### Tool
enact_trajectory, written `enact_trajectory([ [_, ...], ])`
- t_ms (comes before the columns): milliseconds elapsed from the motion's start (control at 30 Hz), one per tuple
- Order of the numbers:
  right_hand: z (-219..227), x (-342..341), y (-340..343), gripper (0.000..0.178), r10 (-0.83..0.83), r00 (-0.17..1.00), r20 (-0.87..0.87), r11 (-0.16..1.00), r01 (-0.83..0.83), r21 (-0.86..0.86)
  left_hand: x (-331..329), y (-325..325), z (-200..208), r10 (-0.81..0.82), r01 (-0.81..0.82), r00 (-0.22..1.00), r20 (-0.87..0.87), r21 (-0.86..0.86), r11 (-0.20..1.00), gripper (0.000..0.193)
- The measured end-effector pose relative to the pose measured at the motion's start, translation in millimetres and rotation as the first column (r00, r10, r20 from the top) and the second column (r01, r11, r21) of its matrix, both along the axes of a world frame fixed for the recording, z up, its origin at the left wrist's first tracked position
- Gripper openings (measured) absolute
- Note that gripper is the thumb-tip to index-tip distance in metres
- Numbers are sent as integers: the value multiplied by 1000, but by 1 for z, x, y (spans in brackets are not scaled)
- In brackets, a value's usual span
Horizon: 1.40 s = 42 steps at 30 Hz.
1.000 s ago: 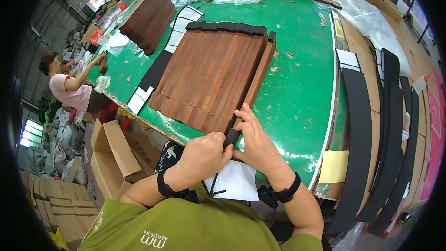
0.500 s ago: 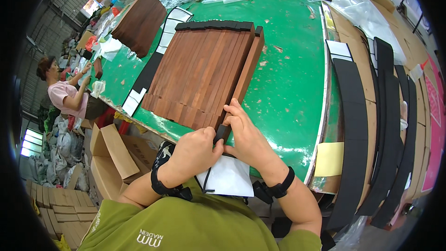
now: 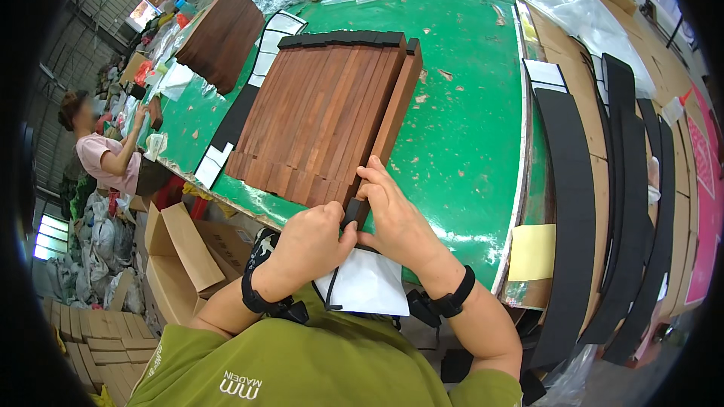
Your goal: Assembling a wooden slat panel by applying adhesive strips and framing pieces at a workbench.
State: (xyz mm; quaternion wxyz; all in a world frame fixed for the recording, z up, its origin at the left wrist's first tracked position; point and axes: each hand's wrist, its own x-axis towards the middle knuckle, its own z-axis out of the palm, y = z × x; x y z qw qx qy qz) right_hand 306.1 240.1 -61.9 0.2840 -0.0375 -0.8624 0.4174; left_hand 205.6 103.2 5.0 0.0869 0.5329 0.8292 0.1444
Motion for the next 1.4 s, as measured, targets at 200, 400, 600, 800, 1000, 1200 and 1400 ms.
enact_trajectory([
  [200,0,0,-2,81,-9,1000,20,994,7,113,1,-3,-6,-10,11,999,-32,34,999,25],
  [400,3,2,-1,84,-28,998,61,982,16,189,-4,-17,-13,-36,39,998,-45,56,998,29],
  [600,3,1,-3,84,-34,997,67,977,18,213,0,-18,-17,-62,76,994,-91,154,985,27],
  [800,5,2,-4,82,-37,996,85,975,18,222,1,-21,-27,-85,111,985,-149,175,978,25],
  [1000,8,2,-6,87,-60,992,109,967,30,252,-9,-30,-29,-65,68,998,-24,235,970,29],
  [1200,12,-1,-11,87,-64,991,120,935,17,353,-11,-28,-30,-80,77,997,-5,321,944,26],
  [1400,15,1,-20,83,-98,978,183,948,36,315,-13,-32,-36,-118,109,993,8,323,940,25],
])
